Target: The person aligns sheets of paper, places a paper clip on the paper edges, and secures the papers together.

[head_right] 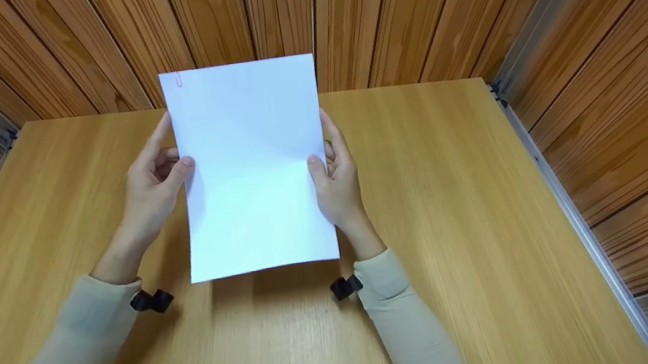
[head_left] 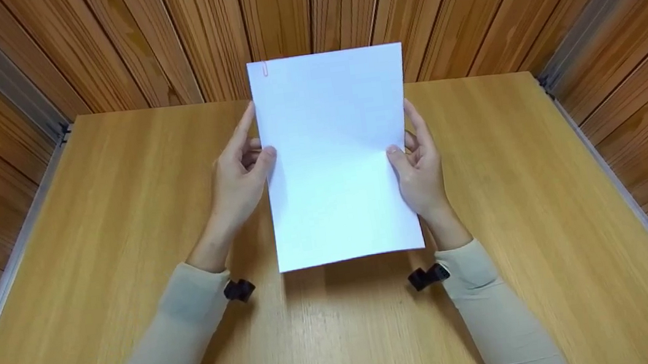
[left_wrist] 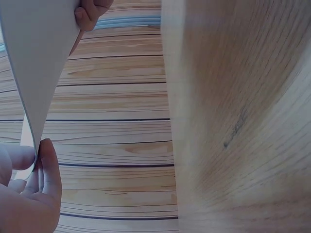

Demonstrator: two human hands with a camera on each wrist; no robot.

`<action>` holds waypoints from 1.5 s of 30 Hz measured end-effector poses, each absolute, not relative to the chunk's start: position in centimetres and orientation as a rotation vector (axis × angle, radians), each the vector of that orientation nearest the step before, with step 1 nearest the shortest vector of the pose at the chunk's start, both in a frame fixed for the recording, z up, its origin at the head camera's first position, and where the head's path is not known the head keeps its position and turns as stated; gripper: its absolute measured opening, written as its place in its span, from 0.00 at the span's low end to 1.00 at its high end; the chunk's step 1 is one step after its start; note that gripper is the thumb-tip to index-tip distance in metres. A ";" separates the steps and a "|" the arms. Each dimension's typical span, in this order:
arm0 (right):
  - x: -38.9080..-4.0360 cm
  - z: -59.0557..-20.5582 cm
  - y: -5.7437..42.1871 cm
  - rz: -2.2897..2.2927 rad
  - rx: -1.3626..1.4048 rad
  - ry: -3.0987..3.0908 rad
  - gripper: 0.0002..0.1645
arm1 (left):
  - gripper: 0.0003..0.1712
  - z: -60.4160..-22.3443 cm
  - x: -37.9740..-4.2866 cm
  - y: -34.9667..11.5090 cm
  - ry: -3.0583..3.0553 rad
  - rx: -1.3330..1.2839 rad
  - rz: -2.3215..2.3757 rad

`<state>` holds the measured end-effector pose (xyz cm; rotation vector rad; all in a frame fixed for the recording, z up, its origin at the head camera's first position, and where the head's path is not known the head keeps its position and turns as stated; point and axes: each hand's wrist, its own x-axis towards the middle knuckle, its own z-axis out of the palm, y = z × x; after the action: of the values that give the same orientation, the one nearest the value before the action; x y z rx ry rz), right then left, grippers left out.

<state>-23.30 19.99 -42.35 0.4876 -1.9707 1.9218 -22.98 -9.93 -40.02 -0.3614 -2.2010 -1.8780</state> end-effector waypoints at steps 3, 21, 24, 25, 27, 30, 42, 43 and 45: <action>-23.3 -42.4 20.0 1.920 0.491 -1.966 0.42 | 0.41 -40.2 -22.8 -9.8 -2.198 -0.364 -1.882; -23.3 -42.5 19.8 1.898 0.459 -1.983 0.41 | 0.40 -40.8 -22.1 -9.1 -2.184 -0.299 -1.933; -23.3 -42.5 19.9 1.898 0.457 -1.981 0.41 | 0.41 -40.9 -22.0 -8.9 -2.181 -0.289 -1.942; -23.3 -42.5 19.9 1.896 0.458 -1.980 0.41 | 0.41 -40.9 -21.9 -8.8 -2.181 -0.284 -1.942; -23.3 -42.5 19.9 1.894 0.459 -1.980 0.41 | 0.42 -41.0 -21.9 -8.7 -2.183 -0.277 -1.946; -23.3 -42.6 19.9 1.883 0.462 -1.985 0.41 | 0.42 -41.0 -21.8 -8.5 -2.180 -0.271 -1.938; -23.3 -42.8 19.9 1.862 0.476 -1.983 0.42 | 0.41 -41.4 -21.7 -8.3 -2.161 -0.268 -1.901; -23.3 -42.8 19.9 1.864 0.471 -1.983 0.42 | 0.41 -41.5 -21.7 -8.3 -2.161 -0.267 -1.902; -23.3 -42.7 19.8 1.867 0.464 -1.984 0.42 | 0.40 -41.5 -21.7 -8.3 -2.160 -0.269 -1.904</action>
<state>-23.31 19.82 -42.75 0.4640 -1.9837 1.8669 -21.68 -8.29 -41.55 -0.2694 -2.1595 -1.9042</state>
